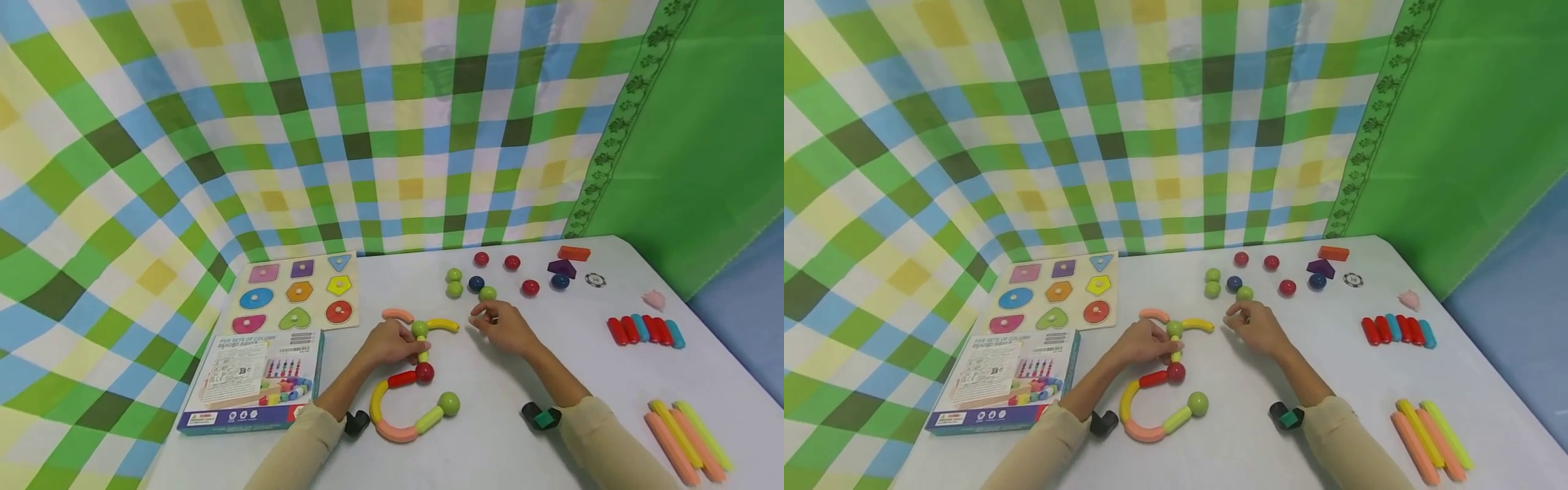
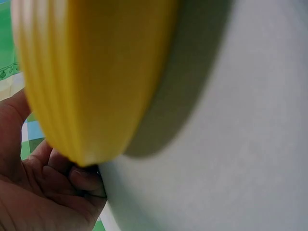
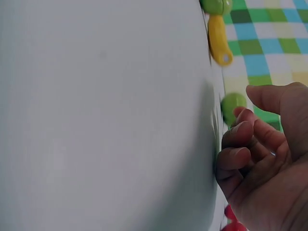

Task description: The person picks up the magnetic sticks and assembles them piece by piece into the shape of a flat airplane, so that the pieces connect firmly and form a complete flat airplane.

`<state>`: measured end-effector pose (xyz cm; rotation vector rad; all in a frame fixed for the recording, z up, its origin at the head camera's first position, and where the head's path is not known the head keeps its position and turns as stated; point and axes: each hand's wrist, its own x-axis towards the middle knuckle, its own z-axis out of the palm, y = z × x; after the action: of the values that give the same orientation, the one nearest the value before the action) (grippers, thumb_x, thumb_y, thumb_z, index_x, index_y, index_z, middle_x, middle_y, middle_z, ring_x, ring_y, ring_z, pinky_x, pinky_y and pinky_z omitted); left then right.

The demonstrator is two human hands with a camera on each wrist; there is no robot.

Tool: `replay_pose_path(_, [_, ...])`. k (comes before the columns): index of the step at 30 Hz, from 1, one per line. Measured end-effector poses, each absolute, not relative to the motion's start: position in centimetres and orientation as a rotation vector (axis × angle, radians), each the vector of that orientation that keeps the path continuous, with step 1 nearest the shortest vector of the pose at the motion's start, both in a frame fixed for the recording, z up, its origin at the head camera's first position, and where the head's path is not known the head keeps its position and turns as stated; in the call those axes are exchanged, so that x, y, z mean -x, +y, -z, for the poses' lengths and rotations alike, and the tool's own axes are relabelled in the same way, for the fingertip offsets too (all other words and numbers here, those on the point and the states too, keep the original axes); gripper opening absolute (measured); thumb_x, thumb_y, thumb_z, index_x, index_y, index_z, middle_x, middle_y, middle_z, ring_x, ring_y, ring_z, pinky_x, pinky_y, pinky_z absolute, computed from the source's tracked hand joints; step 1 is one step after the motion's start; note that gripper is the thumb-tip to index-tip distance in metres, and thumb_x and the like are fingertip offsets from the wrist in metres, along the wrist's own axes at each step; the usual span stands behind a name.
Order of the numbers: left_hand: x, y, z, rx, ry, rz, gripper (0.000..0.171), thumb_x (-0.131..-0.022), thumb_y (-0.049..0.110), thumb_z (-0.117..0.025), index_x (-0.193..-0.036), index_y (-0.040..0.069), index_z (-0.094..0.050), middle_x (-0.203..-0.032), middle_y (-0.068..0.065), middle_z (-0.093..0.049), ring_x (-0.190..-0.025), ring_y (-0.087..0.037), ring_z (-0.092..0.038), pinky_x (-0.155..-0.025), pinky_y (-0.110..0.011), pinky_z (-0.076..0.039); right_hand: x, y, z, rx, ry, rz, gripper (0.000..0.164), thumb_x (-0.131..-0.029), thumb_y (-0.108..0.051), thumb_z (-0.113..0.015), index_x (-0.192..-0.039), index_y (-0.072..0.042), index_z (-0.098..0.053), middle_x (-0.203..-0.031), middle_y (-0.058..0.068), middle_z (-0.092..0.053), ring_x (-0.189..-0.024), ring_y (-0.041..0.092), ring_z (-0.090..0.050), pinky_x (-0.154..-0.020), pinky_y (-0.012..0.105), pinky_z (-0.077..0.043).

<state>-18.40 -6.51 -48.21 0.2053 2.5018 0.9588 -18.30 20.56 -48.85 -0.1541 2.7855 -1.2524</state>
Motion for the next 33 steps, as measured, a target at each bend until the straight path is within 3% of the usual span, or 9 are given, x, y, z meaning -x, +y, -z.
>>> replay_pose_path(9, [18.4,-7.0,48.4,-0.216,2.507,-0.959,0.034,-0.078,0.052,-0.071,-0.066,0.02,-0.068,-0.059,0.005,-0.065,-0.056,-0.016,-0.05,-0.05,-0.027,-0.031,19.1,25.2,48.4,-0.232,2.958,1.229,0.027,-0.091,-0.031,-0.063,-0.102,-0.006,-0.062,-0.078,0.009,-0.055,-0.068,0.024,-0.049,-0.056,0.031,-0.04])
replay_pose_path(17, [18.1,-6.8,48.5,-0.243,2.477,-0.976,0.033,-0.079,0.052,-0.071,-0.068,0.02,-0.069,-0.06,0.004,-0.065,-0.059,-0.016,-0.053,-0.053,-0.028,-0.033,14.4,33.2,45.5,-0.699,3.029,0.868,0.05,-0.09,-0.037,-0.06,-0.116,0.005,-0.056,-0.098,0.026,-0.06,-0.085,0.04,-0.052,-0.059,0.042,-0.042])
replay_pose_path(23, [18.2,-6.8,48.2,-0.25,2.488,-0.967,0.033,-0.079,0.05,-0.071,-0.067,0.02,-0.069,-0.06,0.004,-0.065,-0.057,-0.016,-0.052,-0.051,-0.027,-0.033,12.3,37.3,45.4,-0.78,2.99,0.741,0.043,-0.089,-0.032,-0.06,-0.105,0.008,-0.057,-0.087,0.024,-0.06,-0.08,0.041,-0.05,-0.058,0.044,-0.038])
replay_pose_path(33, [18.3,-6.8,48.1,-0.248,2.477,-0.967,0.032,-0.079,0.051,-0.071,-0.069,0.021,-0.07,-0.061,0.004,-0.065,-0.059,-0.017,-0.052,-0.052,-0.027,-0.034,12.1,37.8,46.2,-0.771,2.951,0.715,0.044,-0.081,-0.026,-0.068,-0.102,0.011,-0.054,-0.086,0.025,-0.053,-0.086,0.042,-0.041,-0.06,0.047,-0.041])
